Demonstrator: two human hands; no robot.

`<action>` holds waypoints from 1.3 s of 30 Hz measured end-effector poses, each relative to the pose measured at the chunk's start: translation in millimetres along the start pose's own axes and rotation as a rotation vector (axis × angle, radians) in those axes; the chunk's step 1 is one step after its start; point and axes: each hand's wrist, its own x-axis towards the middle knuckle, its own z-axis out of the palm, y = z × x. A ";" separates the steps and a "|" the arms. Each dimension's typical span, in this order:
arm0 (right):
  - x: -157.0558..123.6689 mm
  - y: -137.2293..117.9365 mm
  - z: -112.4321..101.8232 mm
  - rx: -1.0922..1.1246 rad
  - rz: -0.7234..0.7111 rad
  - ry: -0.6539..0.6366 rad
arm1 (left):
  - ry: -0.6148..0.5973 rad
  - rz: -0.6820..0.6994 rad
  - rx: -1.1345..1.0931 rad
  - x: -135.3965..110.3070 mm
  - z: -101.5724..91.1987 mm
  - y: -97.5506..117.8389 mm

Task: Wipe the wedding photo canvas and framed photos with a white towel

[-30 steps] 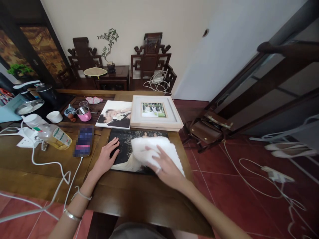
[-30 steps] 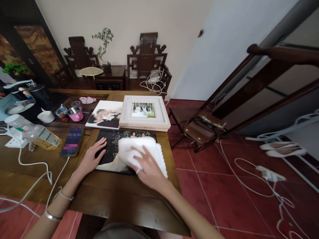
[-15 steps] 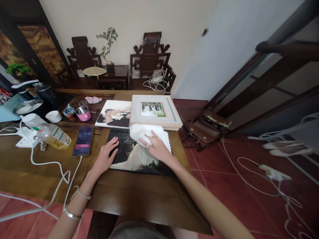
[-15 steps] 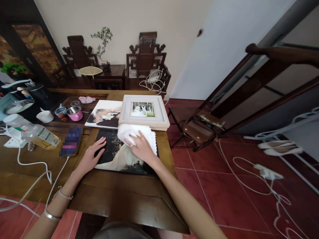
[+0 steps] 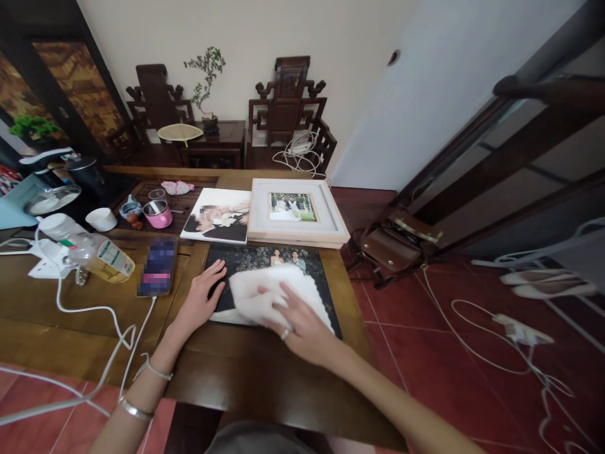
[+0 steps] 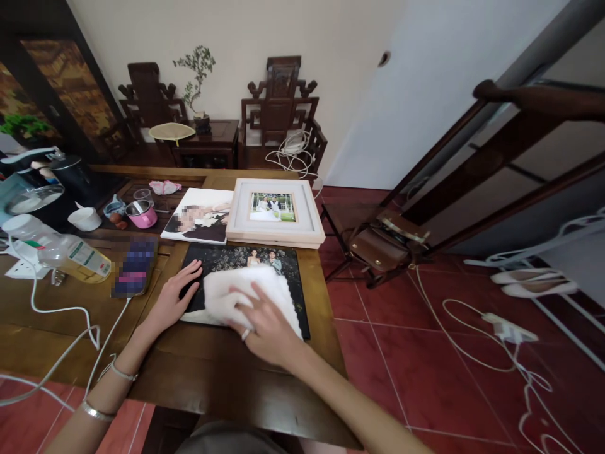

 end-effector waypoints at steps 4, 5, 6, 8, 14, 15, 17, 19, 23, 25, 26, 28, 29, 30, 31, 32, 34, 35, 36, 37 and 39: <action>39.6 38.2 -7.4 -0.019 0.179 0.096 | 0.016 0.015 -0.005 -0.3 0.7 -1.4; 48.1 44.9 -8.6 -0.015 0.226 0.115 | 0.019 0.018 -0.007 -0.4 0.9 -1.9; 55.0 49.7 -9.8 -0.011 0.263 0.127 | 0.020 0.020 -0.009 -0.4 1.0 -2.3; 62.5 52.9 -11.2 -0.006 0.271 0.136 | 0.018 0.015 -0.013 -0.3 1.1 -2.6; 30.8 17.5 2.0 -0.038 0.026 0.077 | 0.027 -0.017 -0.022 -0.7 0.7 -0.4; 20.4 7.5 6.2 -0.036 0.005 0.056 | 0.024 -0.019 -0.018 -0.9 0.5 -0.1; -0.1 -12.1 12.7 -0.005 -0.042 -0.005 | 0.013 -0.024 -0.008 -1.1 0.1 0.4; -16.5 -26.6 14.6 0.049 -0.087 -0.076 | 0.002 -0.027 0.001 -1.0 -0.6 0.9; -31.0 -22.7 5.8 0.097 -0.043 -0.106 | -0.007 -0.028 0.004 0.2 -1.7 2.0; -30.8 -3.5 -0.8 0.078 0.072 -0.033 | -0.001 -0.026 -0.001 0.6 -1.8 2.3; -29.1 8.7 -4.2 0.067 0.140 0.009 | 0.004 -0.023 -0.005 0.7 -1.7 2.3; -22.4 35.0 -11.5 0.053 0.264 0.078 | 0.013 -0.013 -0.013 0.9 -1.5 2.1; -17.5 47.6 -15.5 0.051 0.310 0.104 | 0.015 -0.007 -0.016 0.9 -1.3 2.0; -11.7 59.2 -19.9 0.051 0.344 0.125 | 0.015 -0.002 -0.017 0.9 -1.2 1.8; -5.3 69.4 -24.4 0.050 0.370 0.151 | 0.014 0.001 -0.015 0.9 -1.1 1.6; 1.2 77.9 -28.8 0.049 0.391 0.171 | 0.013 0.002 -0.013 0.9 -1.0 1.3; 12.4 88.7 -36.2 0.046 0.414 0.189 | 0.015 0.001 -0.011 0.8 -0.7 0.7; 15.8 90.6 -38.4 0.045 0.412 0.189 | 0.019 0.001 -0.011 0.7 -0.5 0.4; 17.1 90.1 -39.4 0.042 0.404 0.180 | 0.024 0.002 -0.013 0.6 -0.2 0.2; 15.9 87.0 -38.9 0.035 0.391 0.171 | 0.028 0.003 -0.016 0.5 0.0 0.0; 5.8 73.4 -33.8 0.010 0.356 0.147 | 0.033 0.003 -0.022 0.5 0.4 -0.1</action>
